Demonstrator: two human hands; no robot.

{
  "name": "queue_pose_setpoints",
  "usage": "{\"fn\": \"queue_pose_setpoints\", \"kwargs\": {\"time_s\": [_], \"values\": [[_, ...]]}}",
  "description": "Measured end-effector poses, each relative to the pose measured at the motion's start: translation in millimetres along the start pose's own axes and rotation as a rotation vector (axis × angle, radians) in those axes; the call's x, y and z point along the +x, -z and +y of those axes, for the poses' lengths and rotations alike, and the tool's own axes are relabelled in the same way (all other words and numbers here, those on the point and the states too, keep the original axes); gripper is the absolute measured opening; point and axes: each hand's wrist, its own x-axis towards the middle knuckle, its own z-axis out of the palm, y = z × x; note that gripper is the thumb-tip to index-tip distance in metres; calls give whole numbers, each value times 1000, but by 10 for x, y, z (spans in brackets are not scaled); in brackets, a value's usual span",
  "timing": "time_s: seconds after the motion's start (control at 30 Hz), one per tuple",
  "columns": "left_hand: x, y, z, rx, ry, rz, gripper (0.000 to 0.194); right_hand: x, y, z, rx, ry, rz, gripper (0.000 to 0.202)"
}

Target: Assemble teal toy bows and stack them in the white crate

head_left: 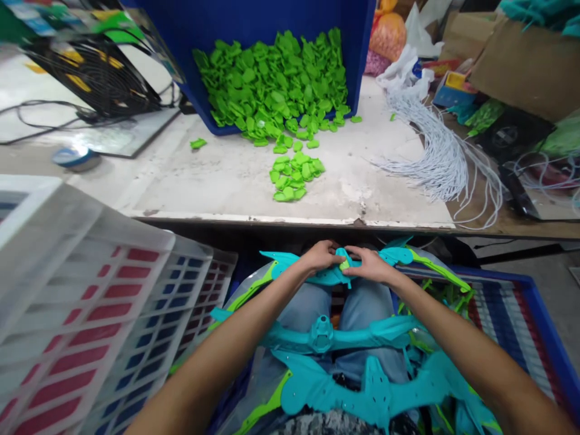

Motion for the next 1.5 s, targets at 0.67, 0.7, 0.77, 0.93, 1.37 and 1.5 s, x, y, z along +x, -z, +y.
{"fn": "queue_pose_setpoints", "kwargs": {"time_s": [0.67,0.7,0.77,0.93,1.37,1.5], "values": [[58,58,-24,175,-95,39,26,721,424,-1233,-500,532,336,16],[7,59,-20,206,-124,58,30,897,434,-1321,-516,584,332,16],[-149,38,-39,352,-253,163,36,1197,417,-1433,-555,607,260,17],[-575,-148,-247,925,-611,214,52,1454,318,-1467,-652,581,181,11],[-416,179,-39,879,-626,6,40,827,547,-1168,-98,697,552,22],[-229,342,137,705,-521,-157,34,-46,458,-751,-101,712,598,19]]}}
